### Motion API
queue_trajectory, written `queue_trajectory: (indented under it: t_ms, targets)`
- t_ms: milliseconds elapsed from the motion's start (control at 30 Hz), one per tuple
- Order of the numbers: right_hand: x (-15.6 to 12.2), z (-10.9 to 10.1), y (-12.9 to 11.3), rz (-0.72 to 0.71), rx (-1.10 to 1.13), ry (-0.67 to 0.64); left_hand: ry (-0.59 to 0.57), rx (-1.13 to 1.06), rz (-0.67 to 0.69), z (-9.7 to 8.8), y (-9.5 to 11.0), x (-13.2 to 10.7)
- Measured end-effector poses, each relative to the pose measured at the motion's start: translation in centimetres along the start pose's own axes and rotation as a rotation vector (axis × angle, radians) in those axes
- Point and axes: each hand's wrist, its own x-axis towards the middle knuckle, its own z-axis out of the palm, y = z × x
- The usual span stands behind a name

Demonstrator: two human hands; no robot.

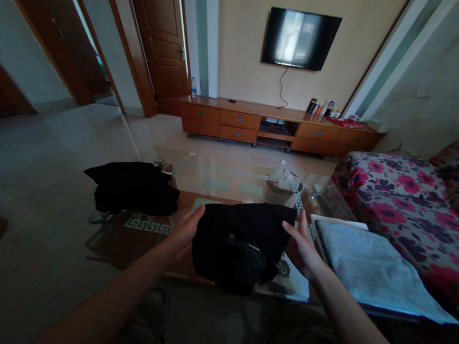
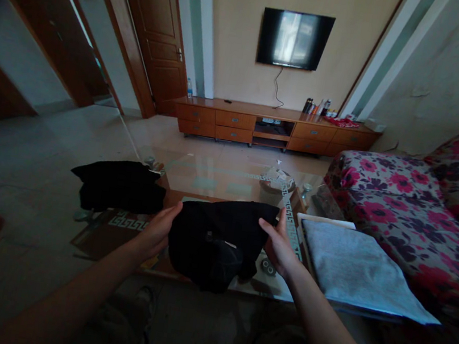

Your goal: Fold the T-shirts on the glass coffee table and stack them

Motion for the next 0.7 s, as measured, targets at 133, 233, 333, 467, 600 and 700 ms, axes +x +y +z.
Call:
queue_trajectory:
  t_ms: [133,233,333,467,600,700]
  targets:
    - [0.4,-1.2,1.9,0.016,-0.188,0.017,0.006,0.209,0.17,0.0,-0.2,0.3]
    - [1.0,-2.2,3.0,0.042,-0.269,0.055,0.138,0.635,0.569,0.2,-0.3,-0.7]
    - [1.3,-2.3,3.4,0.077,-0.293,0.075,0.023,1.142,0.931,1.0,-0.5,-2.9]
    - [0.2,-0.5,2.9,0.138,-0.232,-0.032,-0.537,1.574,0.989,2.0,-1.5,-5.4]
    - [-1.6,1.8,1.6,0.267,-0.157,-0.254,-0.541,1.678,0.848,2.1,-2.6,-5.4]
    - [-2.3,2.6,1.3,0.307,-0.157,-0.334,-0.487,1.666,0.731,1.7,-3.0,-4.5]
